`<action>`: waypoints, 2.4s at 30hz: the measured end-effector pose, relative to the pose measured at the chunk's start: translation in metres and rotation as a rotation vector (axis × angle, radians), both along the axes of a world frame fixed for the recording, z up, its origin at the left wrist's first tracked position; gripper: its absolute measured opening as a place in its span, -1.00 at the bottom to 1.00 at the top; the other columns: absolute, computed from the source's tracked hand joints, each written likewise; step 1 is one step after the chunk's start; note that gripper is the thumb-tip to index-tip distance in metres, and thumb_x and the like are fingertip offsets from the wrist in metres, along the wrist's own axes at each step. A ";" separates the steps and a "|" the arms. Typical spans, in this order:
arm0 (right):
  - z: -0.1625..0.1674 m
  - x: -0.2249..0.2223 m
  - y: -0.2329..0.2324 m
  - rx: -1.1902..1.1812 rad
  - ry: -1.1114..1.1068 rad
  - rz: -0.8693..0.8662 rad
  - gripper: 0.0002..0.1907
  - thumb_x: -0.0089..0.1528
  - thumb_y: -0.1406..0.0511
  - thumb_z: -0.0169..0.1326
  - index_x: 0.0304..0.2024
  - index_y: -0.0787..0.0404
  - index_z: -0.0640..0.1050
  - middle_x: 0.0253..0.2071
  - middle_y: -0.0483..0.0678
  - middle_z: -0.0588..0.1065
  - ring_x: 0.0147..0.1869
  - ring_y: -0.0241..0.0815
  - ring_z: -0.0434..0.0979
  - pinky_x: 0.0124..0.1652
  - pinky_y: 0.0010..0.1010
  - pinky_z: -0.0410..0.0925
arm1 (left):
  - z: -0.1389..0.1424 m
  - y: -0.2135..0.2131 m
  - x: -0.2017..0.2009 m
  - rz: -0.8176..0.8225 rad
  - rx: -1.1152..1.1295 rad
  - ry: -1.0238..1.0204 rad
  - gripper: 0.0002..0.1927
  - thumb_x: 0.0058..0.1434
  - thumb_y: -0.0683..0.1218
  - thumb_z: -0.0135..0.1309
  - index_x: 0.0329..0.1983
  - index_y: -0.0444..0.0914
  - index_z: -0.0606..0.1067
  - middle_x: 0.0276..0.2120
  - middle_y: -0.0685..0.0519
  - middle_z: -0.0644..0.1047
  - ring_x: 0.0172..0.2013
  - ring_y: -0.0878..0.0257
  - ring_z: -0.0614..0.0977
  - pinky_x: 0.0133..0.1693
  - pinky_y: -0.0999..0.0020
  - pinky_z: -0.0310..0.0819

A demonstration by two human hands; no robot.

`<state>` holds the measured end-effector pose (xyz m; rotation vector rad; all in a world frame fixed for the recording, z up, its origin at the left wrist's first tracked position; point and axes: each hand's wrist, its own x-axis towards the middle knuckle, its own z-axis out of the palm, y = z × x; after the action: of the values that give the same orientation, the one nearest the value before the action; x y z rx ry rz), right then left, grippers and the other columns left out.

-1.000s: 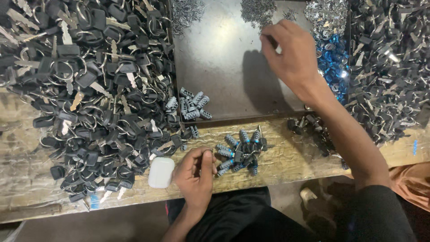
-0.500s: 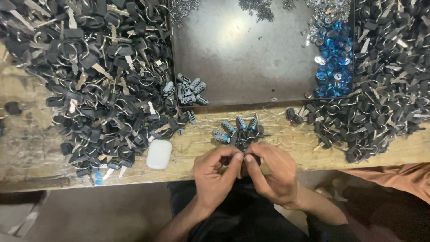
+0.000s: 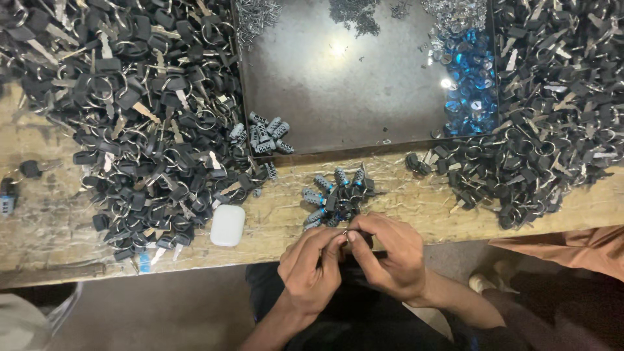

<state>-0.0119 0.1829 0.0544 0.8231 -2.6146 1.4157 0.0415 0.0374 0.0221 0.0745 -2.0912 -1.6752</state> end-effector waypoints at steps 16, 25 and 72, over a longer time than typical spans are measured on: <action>-0.004 -0.030 0.013 -0.162 -0.715 0.095 -0.84 0.20 0.40 0.27 -0.22 0.33 0.54 -0.38 -0.07 0.57 -0.33 -0.35 0.57 -0.33 -0.53 0.43 | -0.006 -0.011 -0.005 -0.129 0.121 -0.026 -0.96 0.35 -0.32 0.01 -0.16 -0.37 0.44 -0.37 -0.04 0.50 -0.46 0.26 0.54 -0.39 0.43 0.41; -0.019 -0.252 0.079 0.345 0.219 -0.174 -0.87 0.38 0.45 0.23 -0.03 0.35 0.70 -0.25 0.08 0.62 -0.26 -0.26 0.57 -0.27 -0.44 0.37 | -0.057 -0.019 0.006 0.037 0.565 -0.411 -0.96 0.39 -0.27 0.03 -0.20 -0.37 0.48 -0.48 0.18 0.41 -0.49 0.51 0.36 -0.47 0.58 0.21; -0.039 -0.310 0.082 0.593 0.445 0.081 -0.96 0.26 0.47 0.21 -0.24 0.30 0.62 -0.24 0.10 0.55 -0.12 0.18 0.56 -0.12 -0.11 0.41 | -0.076 -0.024 -0.003 0.150 0.538 -0.369 -0.95 0.39 -0.26 0.02 -0.16 -0.38 0.48 -0.52 0.19 0.42 -0.53 0.53 0.37 -0.52 0.57 0.19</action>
<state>-0.3220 0.2650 0.0151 1.1424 -2.6521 0.3654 0.0389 0.0130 -0.0537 0.7380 -1.7458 -2.2064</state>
